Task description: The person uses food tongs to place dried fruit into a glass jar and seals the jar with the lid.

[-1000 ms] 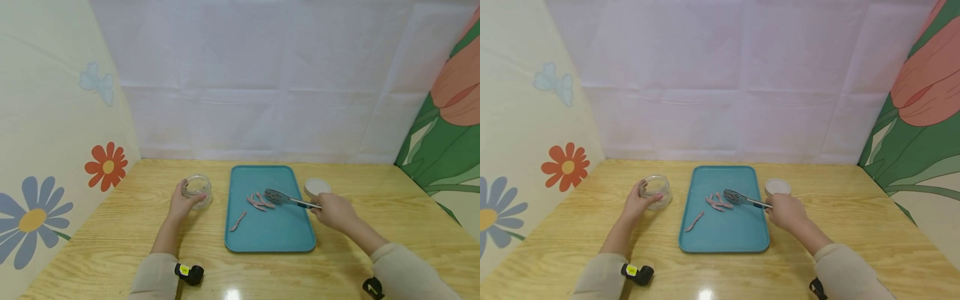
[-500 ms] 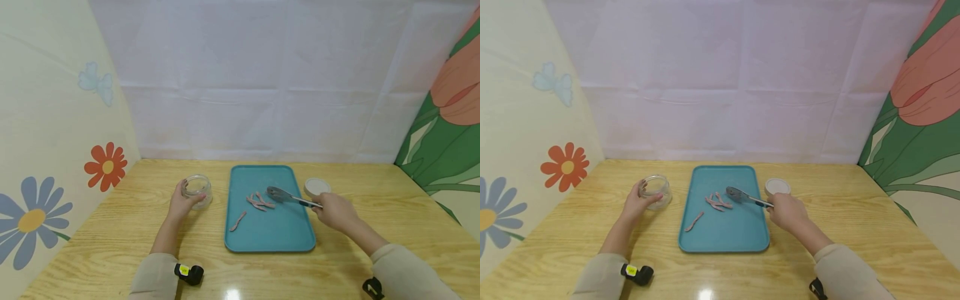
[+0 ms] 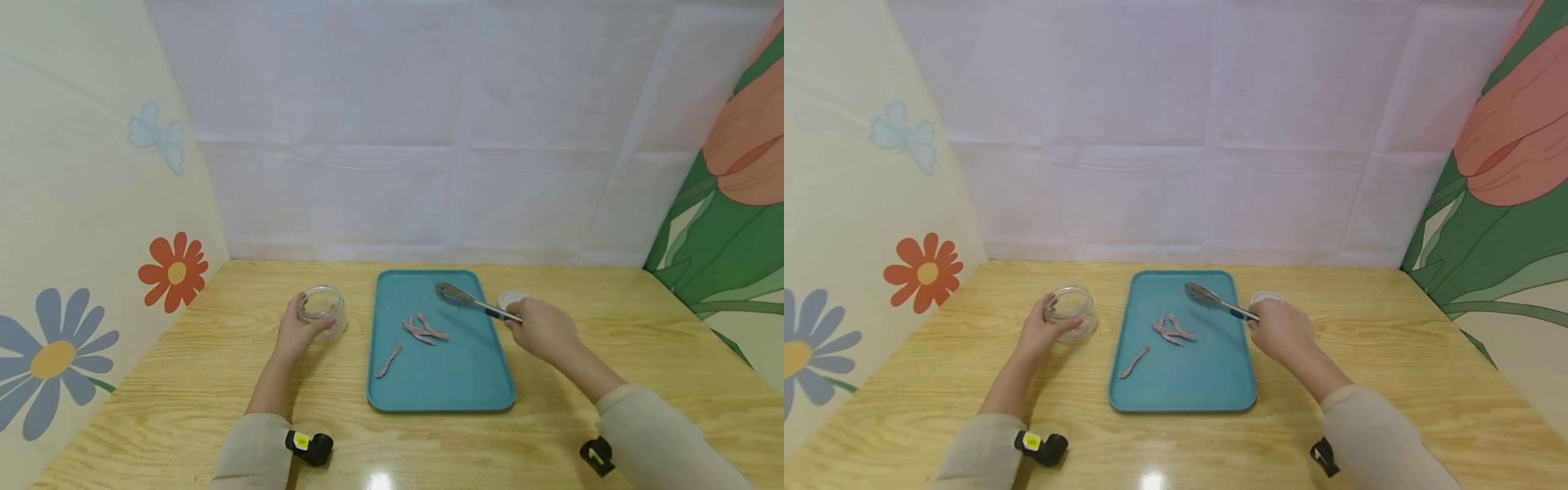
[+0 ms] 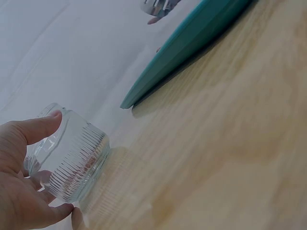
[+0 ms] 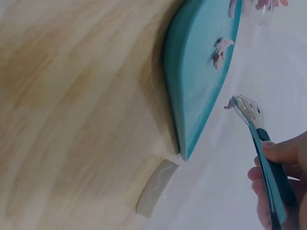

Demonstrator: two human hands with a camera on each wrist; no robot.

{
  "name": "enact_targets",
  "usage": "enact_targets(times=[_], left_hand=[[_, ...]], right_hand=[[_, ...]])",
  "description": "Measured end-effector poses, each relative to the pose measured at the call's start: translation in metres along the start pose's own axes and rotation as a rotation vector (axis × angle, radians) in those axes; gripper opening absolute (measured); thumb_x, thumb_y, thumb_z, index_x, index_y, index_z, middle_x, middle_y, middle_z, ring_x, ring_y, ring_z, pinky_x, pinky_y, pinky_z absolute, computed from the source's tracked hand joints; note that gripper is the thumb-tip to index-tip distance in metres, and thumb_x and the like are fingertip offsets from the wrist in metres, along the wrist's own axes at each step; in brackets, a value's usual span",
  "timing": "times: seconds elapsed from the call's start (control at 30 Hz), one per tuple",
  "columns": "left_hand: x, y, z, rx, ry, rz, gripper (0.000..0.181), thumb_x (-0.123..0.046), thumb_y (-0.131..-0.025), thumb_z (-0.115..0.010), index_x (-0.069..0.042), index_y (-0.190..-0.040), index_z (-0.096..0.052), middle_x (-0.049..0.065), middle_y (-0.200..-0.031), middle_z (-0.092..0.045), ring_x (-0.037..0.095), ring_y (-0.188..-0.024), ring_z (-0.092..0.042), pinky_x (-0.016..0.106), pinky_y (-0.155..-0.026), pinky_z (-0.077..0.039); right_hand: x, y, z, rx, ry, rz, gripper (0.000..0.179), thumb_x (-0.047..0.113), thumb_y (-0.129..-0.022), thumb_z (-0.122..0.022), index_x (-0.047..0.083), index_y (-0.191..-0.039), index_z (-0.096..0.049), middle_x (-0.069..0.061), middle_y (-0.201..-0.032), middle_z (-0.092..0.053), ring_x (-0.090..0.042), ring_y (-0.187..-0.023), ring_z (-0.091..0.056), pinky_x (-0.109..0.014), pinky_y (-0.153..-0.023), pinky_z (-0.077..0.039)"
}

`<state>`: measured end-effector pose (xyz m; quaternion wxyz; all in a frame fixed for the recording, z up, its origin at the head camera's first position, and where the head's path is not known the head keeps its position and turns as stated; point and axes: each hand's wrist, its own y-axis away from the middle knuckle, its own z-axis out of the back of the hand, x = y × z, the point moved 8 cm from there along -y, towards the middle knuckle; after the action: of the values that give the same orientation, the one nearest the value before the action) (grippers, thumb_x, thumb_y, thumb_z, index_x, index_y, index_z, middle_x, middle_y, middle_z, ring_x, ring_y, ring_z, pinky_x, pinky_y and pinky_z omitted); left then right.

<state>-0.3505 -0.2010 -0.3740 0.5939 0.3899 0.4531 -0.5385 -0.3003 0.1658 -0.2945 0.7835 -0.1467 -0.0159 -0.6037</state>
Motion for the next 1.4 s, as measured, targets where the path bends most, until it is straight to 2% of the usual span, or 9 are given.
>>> enact_targets(times=[0.27,0.6,0.93,1.17,1.4], left_hand=[[0.000,-0.001,-0.001,0.001,0.000,-0.004,0.091,-0.021,-0.072,-0.071,-0.007,-0.138,-0.010,0.016,-0.140,-0.013,0.034,-0.126,-0.010,0.047,-0.098,-0.015],[0.002,-0.002,-0.001,0.004,0.002,-0.001,0.092,-0.021,-0.072,-0.071,-0.008,-0.138,-0.009,0.017,-0.140,-0.011,0.034,-0.126,-0.010,0.047,-0.098,-0.015],[0.001,-0.001,-0.001,0.007,0.022,0.004,0.091,-0.019,-0.072,-0.071,-0.008,-0.138,-0.009,0.016,-0.141,-0.011,0.033,-0.126,-0.010,0.046,-0.099,-0.015],[0.001,0.000,-0.001,0.018,0.030,0.003,0.093,-0.022,-0.072,-0.071,-0.009,-0.139,-0.008,0.015,-0.141,-0.009,0.033,-0.126,-0.009,0.046,-0.099,-0.016],[0.001,-0.001,0.000,0.015,0.017,0.002,0.093,-0.022,-0.072,-0.071,-0.008,-0.139,-0.008,0.016,-0.141,-0.010,0.034,-0.126,-0.009,0.046,-0.099,-0.016]], right_hand=[[0.008,-0.010,0.011,-0.037,-0.004,0.006,0.024,0.015,-0.081,-0.058,0.016,-0.060,-0.049,0.002,-0.051,-0.041,-0.013,-0.043,-0.036,-0.027,-0.037,-0.028],[0.025,-0.026,0.020,-0.057,0.023,-0.007,0.021,0.016,-0.082,-0.058,0.016,-0.061,-0.051,0.003,-0.054,-0.046,-0.015,-0.047,-0.040,-0.029,-0.038,-0.030],[0.056,-0.038,0.025,-0.087,-0.004,-0.013,0.013,0.021,-0.083,-0.058,0.015,-0.072,-0.060,0.003,-0.058,-0.049,-0.015,-0.047,-0.042,-0.029,-0.038,-0.032],[0.082,-0.043,0.025,-0.162,-0.039,0.018,0.009,0.022,-0.083,-0.059,0.015,-0.078,-0.063,0.003,-0.062,-0.052,-0.014,-0.047,-0.044,-0.028,-0.037,-0.033],[0.107,-0.046,0.019,-0.207,-0.063,0.045,0.007,0.022,-0.082,-0.059,0.018,-0.077,-0.063,0.004,-0.065,-0.052,-0.013,-0.051,-0.045,-0.029,-0.039,-0.034]])
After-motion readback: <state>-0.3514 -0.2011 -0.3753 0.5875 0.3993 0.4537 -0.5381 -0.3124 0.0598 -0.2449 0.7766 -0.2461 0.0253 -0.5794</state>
